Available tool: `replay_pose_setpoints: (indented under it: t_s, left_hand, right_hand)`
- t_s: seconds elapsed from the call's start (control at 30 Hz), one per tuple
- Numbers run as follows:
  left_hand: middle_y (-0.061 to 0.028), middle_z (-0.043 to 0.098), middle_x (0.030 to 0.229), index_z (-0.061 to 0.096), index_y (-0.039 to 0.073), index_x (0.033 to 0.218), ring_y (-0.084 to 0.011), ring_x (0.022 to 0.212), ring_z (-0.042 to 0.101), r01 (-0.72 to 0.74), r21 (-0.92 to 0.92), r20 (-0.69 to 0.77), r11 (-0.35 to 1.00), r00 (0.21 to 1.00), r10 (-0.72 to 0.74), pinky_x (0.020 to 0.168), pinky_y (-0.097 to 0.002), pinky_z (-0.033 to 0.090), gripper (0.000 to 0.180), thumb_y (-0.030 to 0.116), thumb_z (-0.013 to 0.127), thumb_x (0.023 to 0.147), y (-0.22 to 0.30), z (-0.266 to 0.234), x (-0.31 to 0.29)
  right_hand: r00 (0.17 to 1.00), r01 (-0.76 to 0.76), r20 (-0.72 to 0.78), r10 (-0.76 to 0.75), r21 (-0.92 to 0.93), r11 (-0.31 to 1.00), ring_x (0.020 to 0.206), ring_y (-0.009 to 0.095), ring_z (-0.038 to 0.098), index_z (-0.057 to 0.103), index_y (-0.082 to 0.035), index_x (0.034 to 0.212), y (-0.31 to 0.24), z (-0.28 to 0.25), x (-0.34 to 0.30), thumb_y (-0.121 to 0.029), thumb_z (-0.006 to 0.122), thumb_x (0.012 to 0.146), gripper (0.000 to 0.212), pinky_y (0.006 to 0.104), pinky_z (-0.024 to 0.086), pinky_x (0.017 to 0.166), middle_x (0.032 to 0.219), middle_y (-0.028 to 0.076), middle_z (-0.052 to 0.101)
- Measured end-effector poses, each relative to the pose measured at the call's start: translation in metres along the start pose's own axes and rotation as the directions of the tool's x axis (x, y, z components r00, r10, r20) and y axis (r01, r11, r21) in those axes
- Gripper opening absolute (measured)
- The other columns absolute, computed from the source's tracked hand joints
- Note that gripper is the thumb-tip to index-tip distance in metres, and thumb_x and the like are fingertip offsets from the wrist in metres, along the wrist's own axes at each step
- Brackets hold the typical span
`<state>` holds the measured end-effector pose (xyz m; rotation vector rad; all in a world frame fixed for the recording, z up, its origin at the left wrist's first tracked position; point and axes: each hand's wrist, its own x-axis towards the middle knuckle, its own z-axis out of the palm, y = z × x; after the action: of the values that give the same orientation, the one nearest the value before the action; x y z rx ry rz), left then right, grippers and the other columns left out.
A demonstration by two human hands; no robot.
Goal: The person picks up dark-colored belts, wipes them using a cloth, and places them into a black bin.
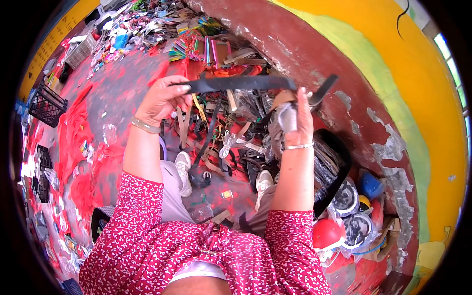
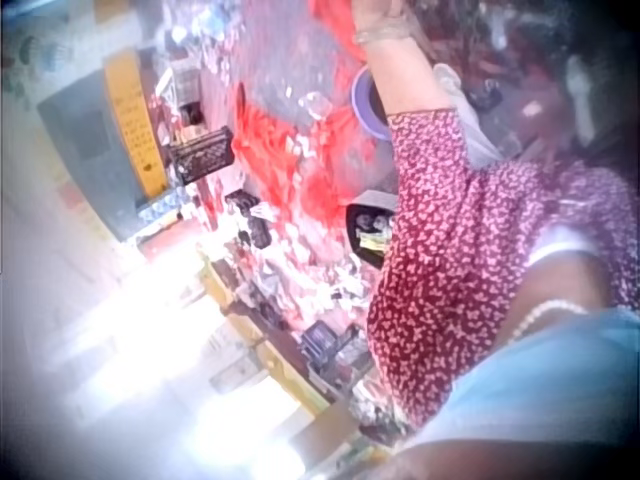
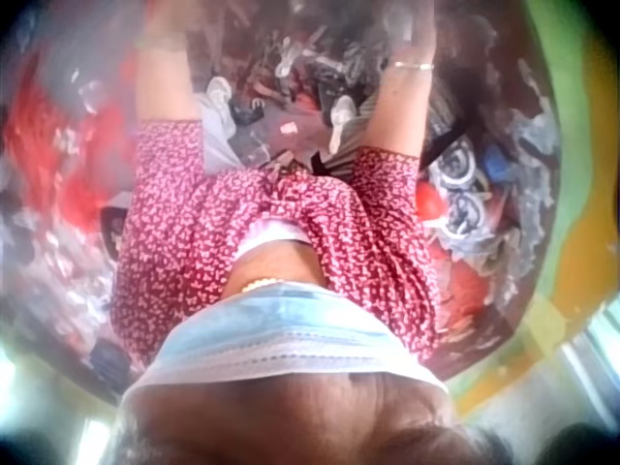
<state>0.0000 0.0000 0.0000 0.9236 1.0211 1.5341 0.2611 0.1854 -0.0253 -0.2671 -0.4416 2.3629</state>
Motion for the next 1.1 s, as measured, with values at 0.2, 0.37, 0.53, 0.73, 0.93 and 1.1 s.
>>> replay_pose_setpoints:
  t_s: [0.2,0.37,0.53,0.73,0.93,1.1]
  left_hand:
    - [-0.0113,0.063,0.07,0.057,-0.001,0.084,-0.0198,0.059,0.061,-0.224,-0.516,-0.161,0.827,0.973,0.164,0.066,-0.0373,0.05,0.012,0.01,0.053,0.082,-0.011,-0.004,0.011]
    - [-0.0075,0.06,0.067,0.058,0.005,0.083,-0.016,0.059,0.055,-0.3,-0.506,-0.312,0.808,0.938,0.153,0.064,-0.0376,0.049,0.008,0.012,0.054,0.081,-0.011,-0.007,0.012]
    - [-0.007,0.06,0.071,0.057,0.006,0.083,-0.0166,0.063,0.056,-0.387,-0.457,-0.338,0.801,0.908,0.246,0.067,-0.0375,0.049,0.006,0.011,0.055,0.081,-0.012,-0.009,0.014]
    - [-0.0062,0.06,0.075,0.056,0.007,0.083,-0.0157,0.067,0.056,-0.447,-0.424,-0.422,0.788,0.867,0.265,0.07,-0.0362,0.05,0.004,0.011,0.057,0.083,-0.013,-0.008,0.015]
    - [-0.0044,0.058,0.074,0.055,0.007,0.082,-0.0153,0.068,0.055,-0.472,-0.441,-0.411,0.763,0.862,0.295,0.07,-0.0356,0.049,0.007,0.014,0.056,0.085,-0.013,-0.011,0.015]
    - [-0.0035,0.056,0.073,0.054,0.007,0.081,-0.0153,0.069,0.055,-0.465,-0.41,-0.385,0.785,0.868,0.314,0.07,-0.035,0.049,0.009,0.015,0.055,0.086,-0.01,-0.007,0.014]
  right_hand:
    - [0.999,0.017,0.053,0.002,-0.364,0.931,0.078,0.015,0.061,0.055,0.008,0.104,0.006,0.007,-0.008,-0.024,0.05,0.089,0.036,0.0249,0.049,0.07,0.089,0.011,0.063]
    - [0.988,-0.052,0.108,0.109,-0.431,0.901,0.083,0.015,0.059,0.051,0.008,0.11,0.013,0.019,-0.013,-0.019,0.055,0.086,0.037,0.0265,0.047,0.074,0.092,0.01,0.062]
    - [0.981,-0.06,0.142,0.135,-0.441,0.896,0.083,0.016,0.059,0.051,0.008,0.111,0.016,0.017,-0.014,-0.015,0.057,0.084,0.036,0.0274,0.046,0.077,0.091,0.01,0.062]
    - [0.984,-0.023,0.145,0.107,-0.488,0.873,0.094,0.025,0.058,0.053,0.007,0.107,0.023,0.026,-0.02,-0.009,0.059,0.08,0.032,0.0341,0.044,0.085,0.094,0.015,0.061]
    - [0.98,0.058,0.198,0.031,-0.427,0.902,0.095,0.027,0.058,0.055,0.006,0.104,0.035,0.021,-0.022,-0.004,0.058,0.077,0.029,0.0368,0.044,0.087,0.1,0.02,0.059]
    - [0.966,0.109,0.259,-0.02,-0.335,0.936,0.089,0.027,0.059,0.051,0.007,0.107,0.034,0.016,-0.021,-0.004,0.059,0.074,0.036,0.0384,0.044,0.086,0.092,0.017,0.06]
